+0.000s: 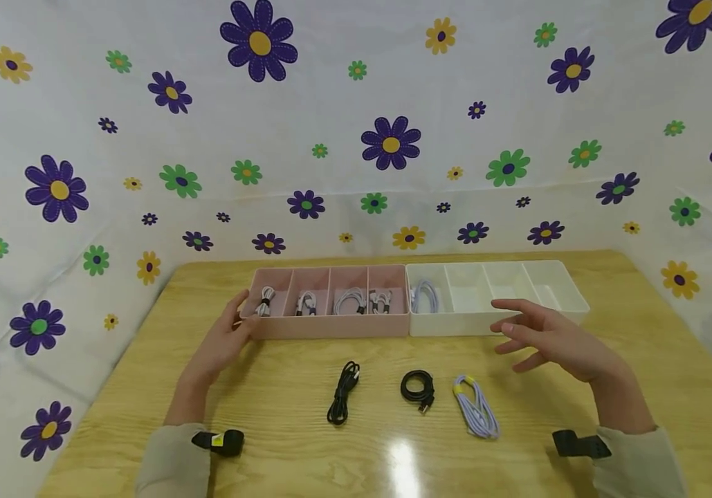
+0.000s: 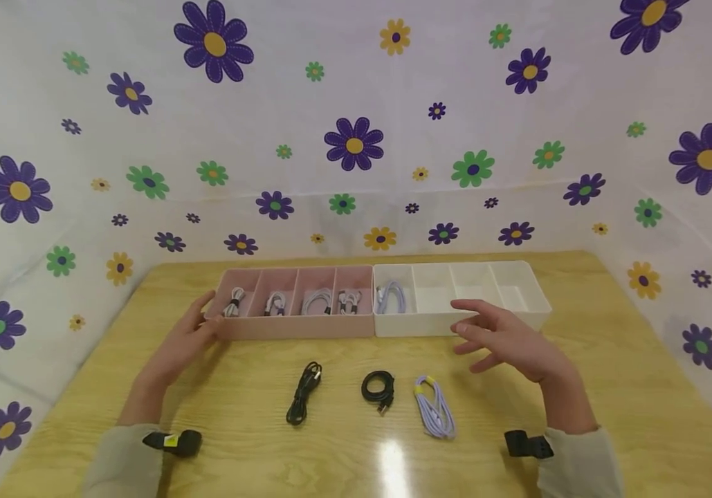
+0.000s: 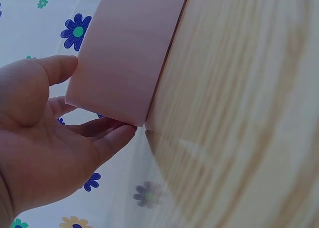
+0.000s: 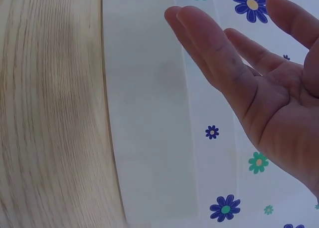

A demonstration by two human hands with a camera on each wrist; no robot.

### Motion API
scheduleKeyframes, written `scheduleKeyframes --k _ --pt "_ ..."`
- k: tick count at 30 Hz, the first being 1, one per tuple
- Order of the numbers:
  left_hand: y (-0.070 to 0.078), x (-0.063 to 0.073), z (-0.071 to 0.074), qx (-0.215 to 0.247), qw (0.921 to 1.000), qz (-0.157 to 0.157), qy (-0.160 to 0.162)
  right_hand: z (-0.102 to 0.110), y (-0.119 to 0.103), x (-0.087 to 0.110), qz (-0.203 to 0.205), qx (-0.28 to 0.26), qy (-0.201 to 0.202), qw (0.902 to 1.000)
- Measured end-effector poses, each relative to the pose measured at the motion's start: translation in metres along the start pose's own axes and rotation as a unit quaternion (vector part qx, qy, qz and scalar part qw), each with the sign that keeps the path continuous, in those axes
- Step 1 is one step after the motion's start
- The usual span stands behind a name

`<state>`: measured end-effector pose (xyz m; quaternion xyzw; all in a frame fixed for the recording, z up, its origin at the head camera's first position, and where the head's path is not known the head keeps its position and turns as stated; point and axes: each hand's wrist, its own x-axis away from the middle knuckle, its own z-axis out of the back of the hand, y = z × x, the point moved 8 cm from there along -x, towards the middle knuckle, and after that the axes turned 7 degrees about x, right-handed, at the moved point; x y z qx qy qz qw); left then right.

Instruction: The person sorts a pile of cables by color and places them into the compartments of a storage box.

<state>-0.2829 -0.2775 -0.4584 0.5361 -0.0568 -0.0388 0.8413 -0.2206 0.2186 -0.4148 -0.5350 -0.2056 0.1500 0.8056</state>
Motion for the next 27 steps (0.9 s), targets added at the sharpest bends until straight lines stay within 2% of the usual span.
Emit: scheduleKeyframes --k 6,14,27 --pt "0.000 -0.001 0.001 -0.003 1.0000 0.001 -0.004 -0.001 0.001 0.004 -0.007 0.029 -0.009 0.9995" --pt "0.005 0.002 0.001 -0.008 1.0000 -0.001 -0.002 -0.003 0.006 0.011 -0.058 0.102 -0.023 0.9928" --pt "0.007 0.004 -0.002 0.012 0.9999 -0.001 -0.010 -0.009 0.014 0.011 -0.073 0.125 -0.049 0.9882"
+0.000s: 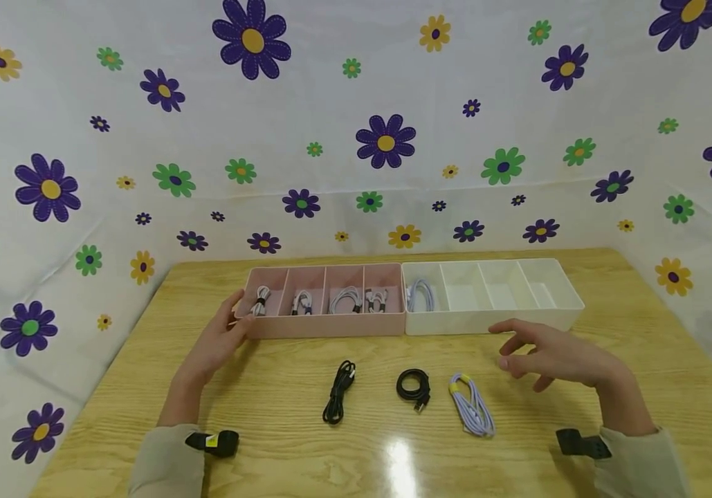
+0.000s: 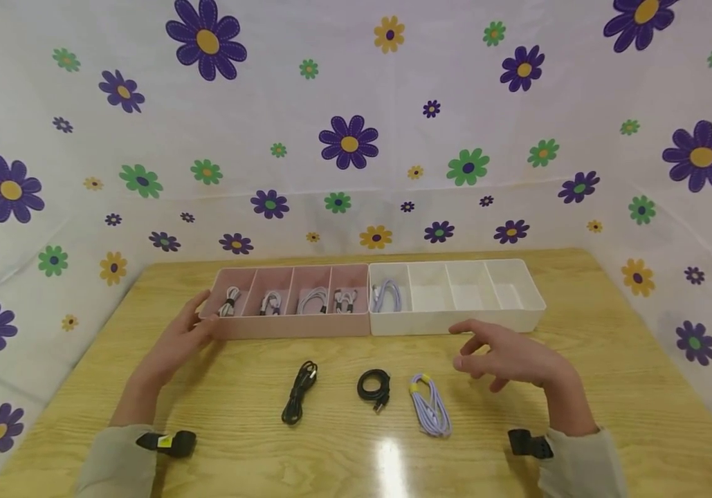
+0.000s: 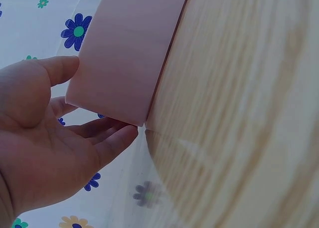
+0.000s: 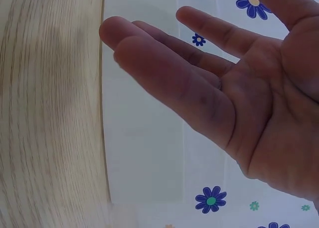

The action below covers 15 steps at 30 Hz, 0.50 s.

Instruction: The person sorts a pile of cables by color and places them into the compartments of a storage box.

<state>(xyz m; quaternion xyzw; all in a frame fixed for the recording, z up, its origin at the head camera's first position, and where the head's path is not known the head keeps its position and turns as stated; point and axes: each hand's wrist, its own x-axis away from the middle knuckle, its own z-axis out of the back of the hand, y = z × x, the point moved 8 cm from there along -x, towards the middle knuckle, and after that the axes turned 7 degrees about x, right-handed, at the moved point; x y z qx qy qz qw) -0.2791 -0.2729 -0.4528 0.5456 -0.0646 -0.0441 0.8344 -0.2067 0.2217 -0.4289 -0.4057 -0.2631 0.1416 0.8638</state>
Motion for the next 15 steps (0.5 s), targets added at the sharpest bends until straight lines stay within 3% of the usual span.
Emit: scheduleKeyframes --k 15 --pt "-0.0050 -0.0033 0.0018 -0.002 1.0000 0.002 -0.003 -0.0034 -0.0012 0.0018 0.004 0.004 -0.017 0.9998"
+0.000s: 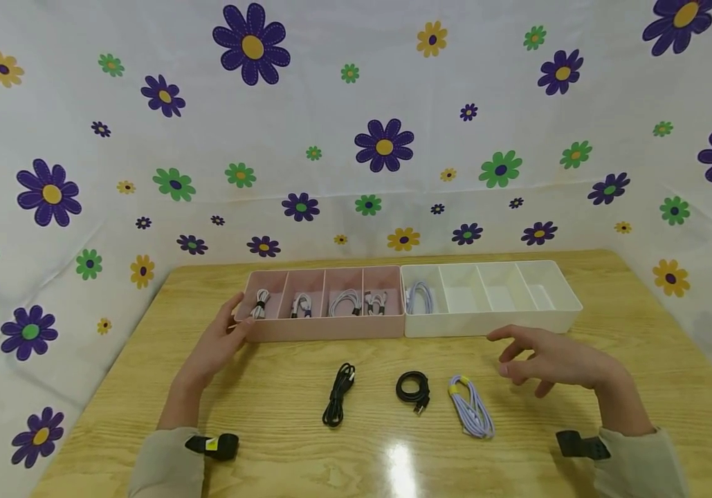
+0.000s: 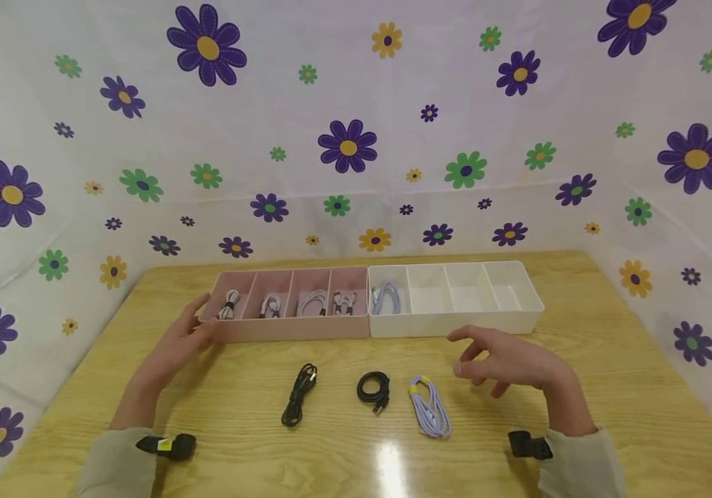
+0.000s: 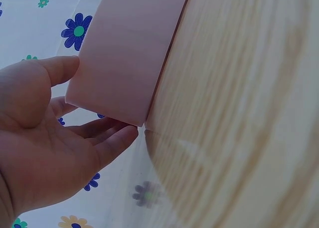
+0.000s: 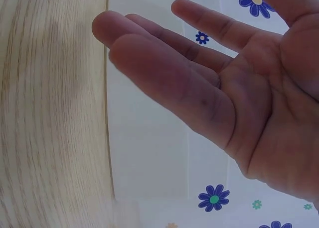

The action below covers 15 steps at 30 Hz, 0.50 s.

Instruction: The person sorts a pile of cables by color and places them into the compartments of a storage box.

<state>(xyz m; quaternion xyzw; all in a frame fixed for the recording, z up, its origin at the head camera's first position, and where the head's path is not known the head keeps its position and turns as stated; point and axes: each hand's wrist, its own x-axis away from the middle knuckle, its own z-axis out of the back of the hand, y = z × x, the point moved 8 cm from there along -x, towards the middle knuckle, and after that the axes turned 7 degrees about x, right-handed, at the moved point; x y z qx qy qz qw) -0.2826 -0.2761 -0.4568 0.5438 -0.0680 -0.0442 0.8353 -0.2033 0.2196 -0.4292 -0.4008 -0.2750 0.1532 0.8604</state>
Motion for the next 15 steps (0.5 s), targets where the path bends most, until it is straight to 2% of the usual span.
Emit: scheduleKeyframes --k 5,15 --pt "-0.0035 0.0012 -0.0005 0.008 1.0000 0.005 -0.001 -0.0029 0.0021 -0.0014 0.000 0.002 -0.005 1.0000" --pt "0.0007 0.0013 -0.0007 0.012 0.9999 0.000 0.001 -0.0029 0.0048 -0.0035 -0.005 0.008 -0.008 0.9999"
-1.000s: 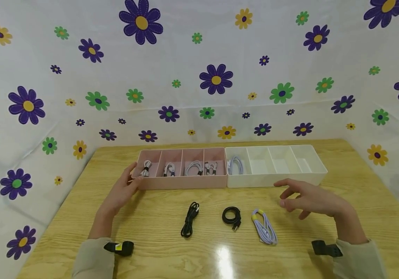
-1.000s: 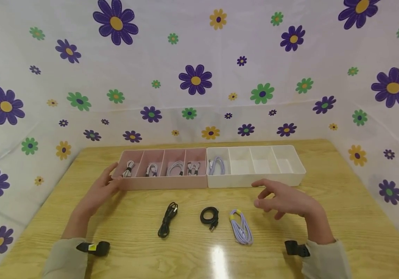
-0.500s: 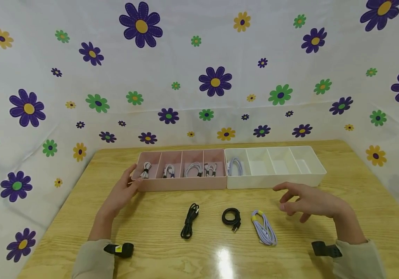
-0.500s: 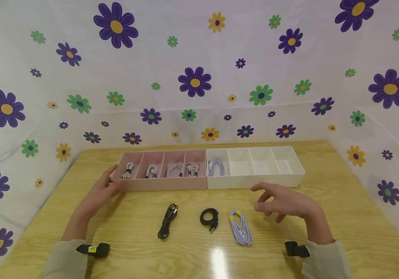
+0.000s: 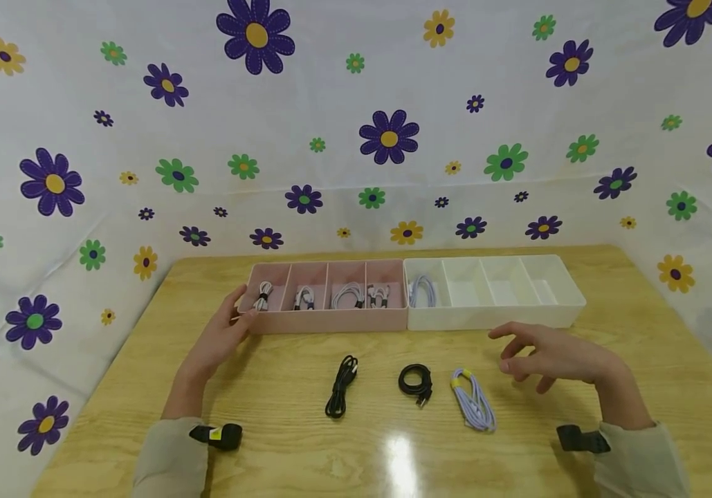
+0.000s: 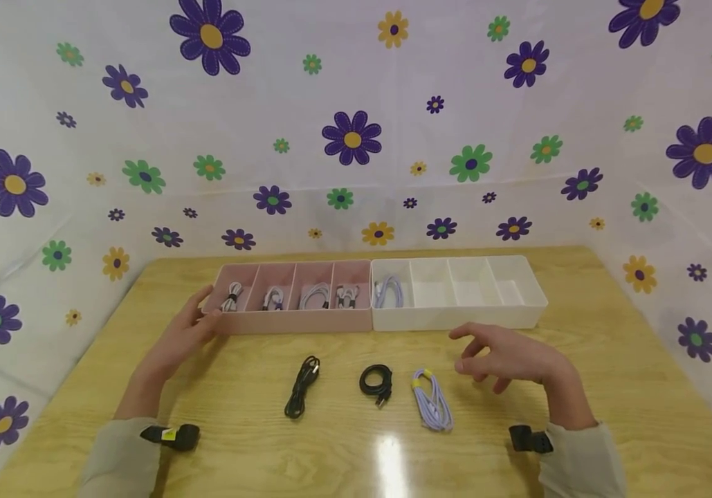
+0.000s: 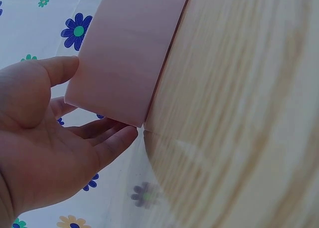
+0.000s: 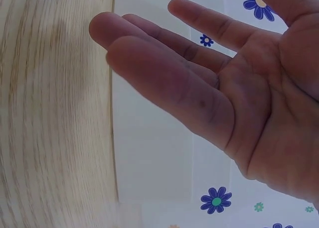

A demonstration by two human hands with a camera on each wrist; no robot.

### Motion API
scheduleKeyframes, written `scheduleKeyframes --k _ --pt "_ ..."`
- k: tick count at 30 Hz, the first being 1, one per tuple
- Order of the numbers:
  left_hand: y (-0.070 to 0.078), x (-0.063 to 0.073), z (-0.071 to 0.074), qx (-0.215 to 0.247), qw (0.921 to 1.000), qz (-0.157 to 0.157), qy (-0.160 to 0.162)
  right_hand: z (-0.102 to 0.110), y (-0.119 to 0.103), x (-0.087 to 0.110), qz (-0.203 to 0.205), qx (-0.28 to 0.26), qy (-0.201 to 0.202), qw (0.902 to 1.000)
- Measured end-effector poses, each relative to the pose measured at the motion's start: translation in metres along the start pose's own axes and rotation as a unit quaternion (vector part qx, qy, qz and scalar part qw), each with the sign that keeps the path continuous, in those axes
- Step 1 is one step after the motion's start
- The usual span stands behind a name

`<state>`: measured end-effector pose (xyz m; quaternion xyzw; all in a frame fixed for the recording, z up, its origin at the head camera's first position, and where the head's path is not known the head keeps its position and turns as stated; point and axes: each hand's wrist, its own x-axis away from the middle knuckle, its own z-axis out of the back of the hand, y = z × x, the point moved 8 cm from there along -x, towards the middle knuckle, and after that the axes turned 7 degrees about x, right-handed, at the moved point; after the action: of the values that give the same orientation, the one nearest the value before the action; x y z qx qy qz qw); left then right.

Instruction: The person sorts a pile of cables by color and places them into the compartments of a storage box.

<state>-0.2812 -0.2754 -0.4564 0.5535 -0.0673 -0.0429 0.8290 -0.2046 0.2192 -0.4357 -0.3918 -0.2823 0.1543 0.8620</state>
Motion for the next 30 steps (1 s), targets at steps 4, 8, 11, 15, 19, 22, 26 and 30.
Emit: scheduleKeyframes --k 4,8,11,15,19,22,26,30 --pt "0.002 -0.005 -0.003 -0.001 1.0000 0.001 0.000 0.004 0.003 0.000 -0.008 0.004 0.004 1.0000" --pt "0.007 -0.013 -0.004 -0.007 0.9999 -0.006 -0.006 0.011 0.002 0.002 -0.009 0.016 0.008 0.9998" --pt "0.013 -0.015 -0.004 -0.020 0.9997 -0.014 -0.006 0.015 -0.002 0.007 -0.012 0.020 0.019 0.9995" --pt "0.010 -0.002 -0.005 -0.034 0.9994 0.007 -0.007 0.009 -0.010 0.018 -0.010 0.028 0.015 0.9994" --pt "0.007 0.007 -0.004 -0.053 0.9984 0.018 -0.005 0.004 -0.020 0.021 0.001 0.040 0.015 0.9991" --pt "0.011 0.004 -0.002 -0.053 0.9985 0.010 0.003 0.007 -0.019 0.018 -0.003 0.045 0.023 0.9987" --pt "0.012 -0.004 -0.004 -0.045 0.9990 0.003 0.001 0.011 -0.012 0.016 -0.014 0.041 0.023 0.9988" --pt "0.008 -0.007 -0.003 -0.047 0.9989 -0.003 0.000 0.011 -0.010 0.014 -0.011 0.031 0.021 0.9992"
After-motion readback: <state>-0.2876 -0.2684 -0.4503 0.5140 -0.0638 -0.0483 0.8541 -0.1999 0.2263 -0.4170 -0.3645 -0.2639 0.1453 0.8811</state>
